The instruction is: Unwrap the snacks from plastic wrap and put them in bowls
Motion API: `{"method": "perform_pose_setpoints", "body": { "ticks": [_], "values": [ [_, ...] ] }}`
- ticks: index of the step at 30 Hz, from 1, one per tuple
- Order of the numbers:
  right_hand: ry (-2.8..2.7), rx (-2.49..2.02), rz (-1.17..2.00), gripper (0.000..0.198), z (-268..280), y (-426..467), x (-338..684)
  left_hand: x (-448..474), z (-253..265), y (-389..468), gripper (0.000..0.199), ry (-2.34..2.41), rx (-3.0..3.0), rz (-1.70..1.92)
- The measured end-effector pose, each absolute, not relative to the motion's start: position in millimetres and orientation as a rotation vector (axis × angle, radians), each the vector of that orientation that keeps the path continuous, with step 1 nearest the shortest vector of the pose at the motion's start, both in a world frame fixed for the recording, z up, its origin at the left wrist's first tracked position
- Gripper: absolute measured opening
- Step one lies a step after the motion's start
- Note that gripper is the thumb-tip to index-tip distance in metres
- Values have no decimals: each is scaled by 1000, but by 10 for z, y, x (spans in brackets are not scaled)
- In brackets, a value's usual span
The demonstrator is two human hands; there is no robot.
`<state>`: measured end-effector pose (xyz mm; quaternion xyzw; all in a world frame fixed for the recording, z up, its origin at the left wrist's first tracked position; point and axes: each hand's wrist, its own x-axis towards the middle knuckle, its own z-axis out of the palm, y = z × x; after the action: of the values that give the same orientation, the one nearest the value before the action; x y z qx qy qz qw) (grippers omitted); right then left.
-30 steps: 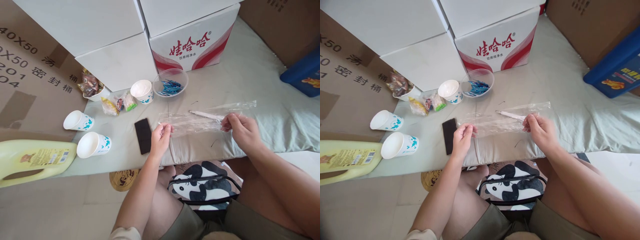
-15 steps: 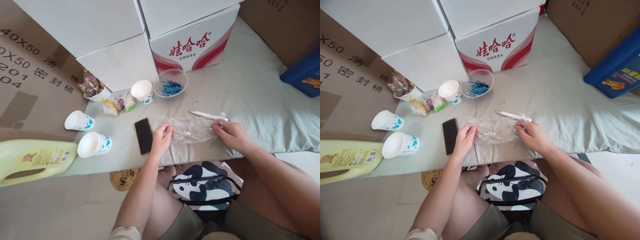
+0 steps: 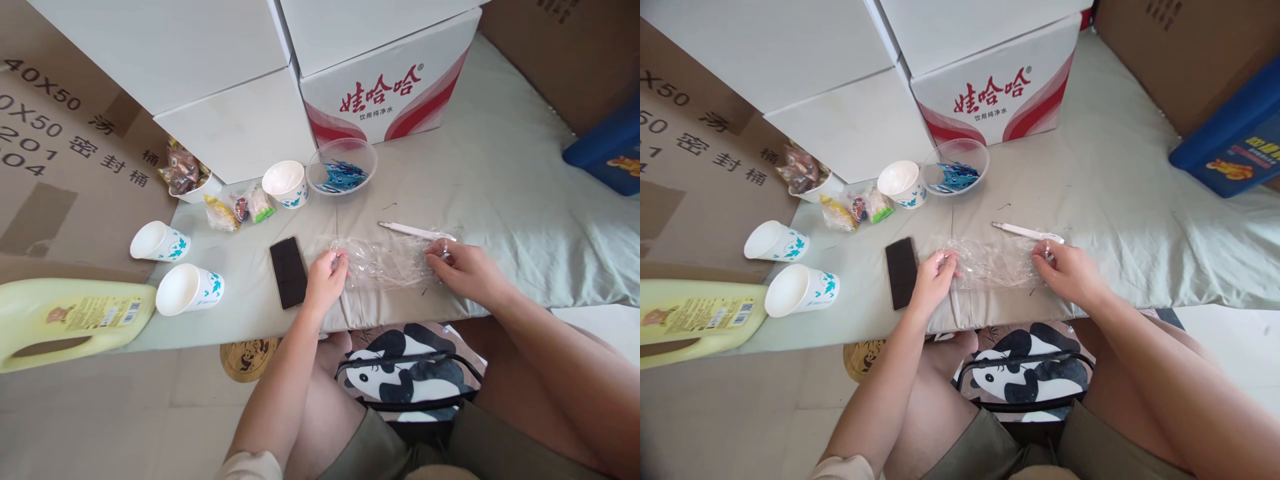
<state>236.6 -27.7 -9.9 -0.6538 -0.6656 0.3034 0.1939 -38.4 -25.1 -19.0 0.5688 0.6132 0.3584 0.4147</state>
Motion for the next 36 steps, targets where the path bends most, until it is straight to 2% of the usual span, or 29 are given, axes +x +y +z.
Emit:
{"method": "perform_pose_setpoints", "body": {
  "ticks": [19, 27, 31, 36],
  "values": [
    [-1602, -1917, 1015, 19, -55, -279, 2421, -402, -194, -232, 26, 1600, 1341, 929],
    [-1637, -1959, 885, 24, -31, -277, 2425, -454, -184, -222, 16, 1666, 1370, 989],
    [-1624, -1978, 907, 20, -70, -276, 2456, -481, -248, -206, 16, 1680, 1403, 1020],
    [-1589, -2022, 892, 26, -51, -253, 2468, -527, -276, -179, 19, 1777, 1496, 1062]
  ]
}}
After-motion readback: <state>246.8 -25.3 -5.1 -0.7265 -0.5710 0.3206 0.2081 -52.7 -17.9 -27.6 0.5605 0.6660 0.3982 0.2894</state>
